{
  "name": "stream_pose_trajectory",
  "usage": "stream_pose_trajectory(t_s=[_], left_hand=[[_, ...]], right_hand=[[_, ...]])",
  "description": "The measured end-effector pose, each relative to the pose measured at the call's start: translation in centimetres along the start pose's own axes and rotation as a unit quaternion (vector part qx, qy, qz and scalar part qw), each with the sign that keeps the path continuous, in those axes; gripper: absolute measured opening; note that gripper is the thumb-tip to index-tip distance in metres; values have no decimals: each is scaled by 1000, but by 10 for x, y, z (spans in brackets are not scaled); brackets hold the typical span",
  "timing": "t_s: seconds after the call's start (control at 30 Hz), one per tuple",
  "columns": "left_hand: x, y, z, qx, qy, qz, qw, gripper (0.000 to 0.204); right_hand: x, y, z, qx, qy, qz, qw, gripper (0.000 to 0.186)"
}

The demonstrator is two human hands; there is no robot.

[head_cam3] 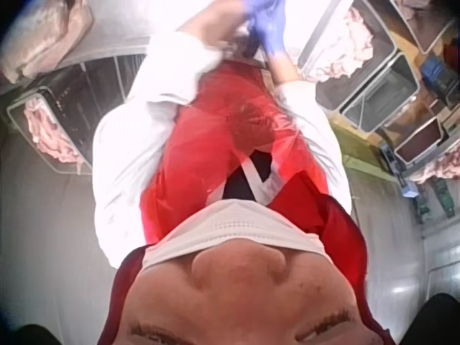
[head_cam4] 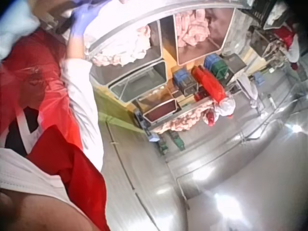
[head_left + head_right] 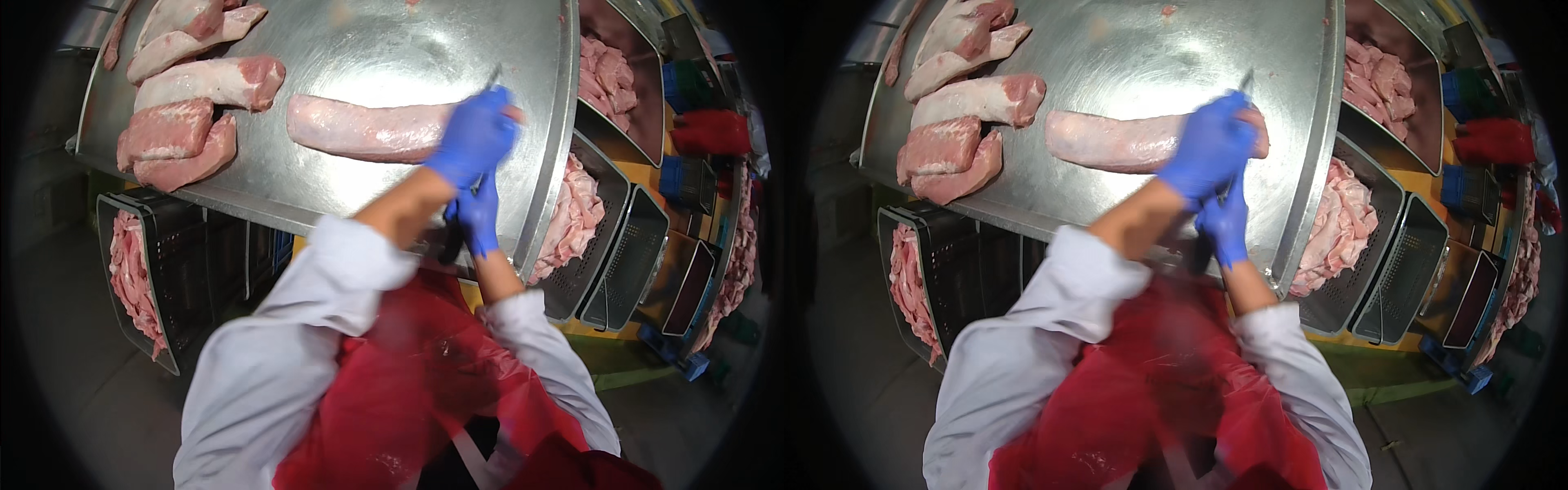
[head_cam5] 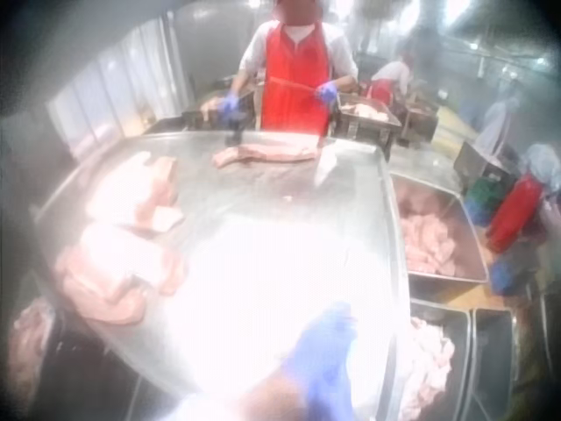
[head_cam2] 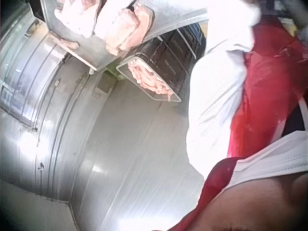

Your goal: The person uses a knife to trim fat and cut large pieces of raw pork on a stainless steel table. They repeatedly separate lean meat from fat and place the trimmed pieces into a nearby bin.

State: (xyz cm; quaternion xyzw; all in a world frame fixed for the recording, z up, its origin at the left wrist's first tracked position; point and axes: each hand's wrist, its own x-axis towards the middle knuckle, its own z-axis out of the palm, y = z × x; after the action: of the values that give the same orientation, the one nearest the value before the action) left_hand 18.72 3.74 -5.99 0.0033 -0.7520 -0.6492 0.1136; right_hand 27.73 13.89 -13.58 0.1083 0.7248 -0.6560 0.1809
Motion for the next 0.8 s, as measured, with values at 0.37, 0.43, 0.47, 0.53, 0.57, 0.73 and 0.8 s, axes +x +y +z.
stream_pose_trajectory(t_s=[0.37,0.43,0.47,0.53,0.57,0.73,0.8], left_hand=[[57,-45,-130,486,-382,-34,785,47],[60,-49,-132,508,-376,-12,775,37],[59,-48,-130,527,-377,5,762,35],[50,-47,-128,495,-287,66,818,30],[47,-47,-124,448,-216,98,862,30],[-7,-5,-20,241,-47,-38,969,26],[-19,-14,10,239,-67,2,969,25]], right_hand=[[49,-54,-44,26,-38,-51,998,83],[61,-70,-29,-22,-38,-27,999,78],[72,-66,-25,-20,-22,-72,997,77],[81,-59,-18,-42,-32,-97,994,75],[85,-57,-15,-53,-36,-111,992,73],[-21,-30,-2,-124,-116,25,985,73],[-9,20,-9,-163,-101,-196,962,70]])
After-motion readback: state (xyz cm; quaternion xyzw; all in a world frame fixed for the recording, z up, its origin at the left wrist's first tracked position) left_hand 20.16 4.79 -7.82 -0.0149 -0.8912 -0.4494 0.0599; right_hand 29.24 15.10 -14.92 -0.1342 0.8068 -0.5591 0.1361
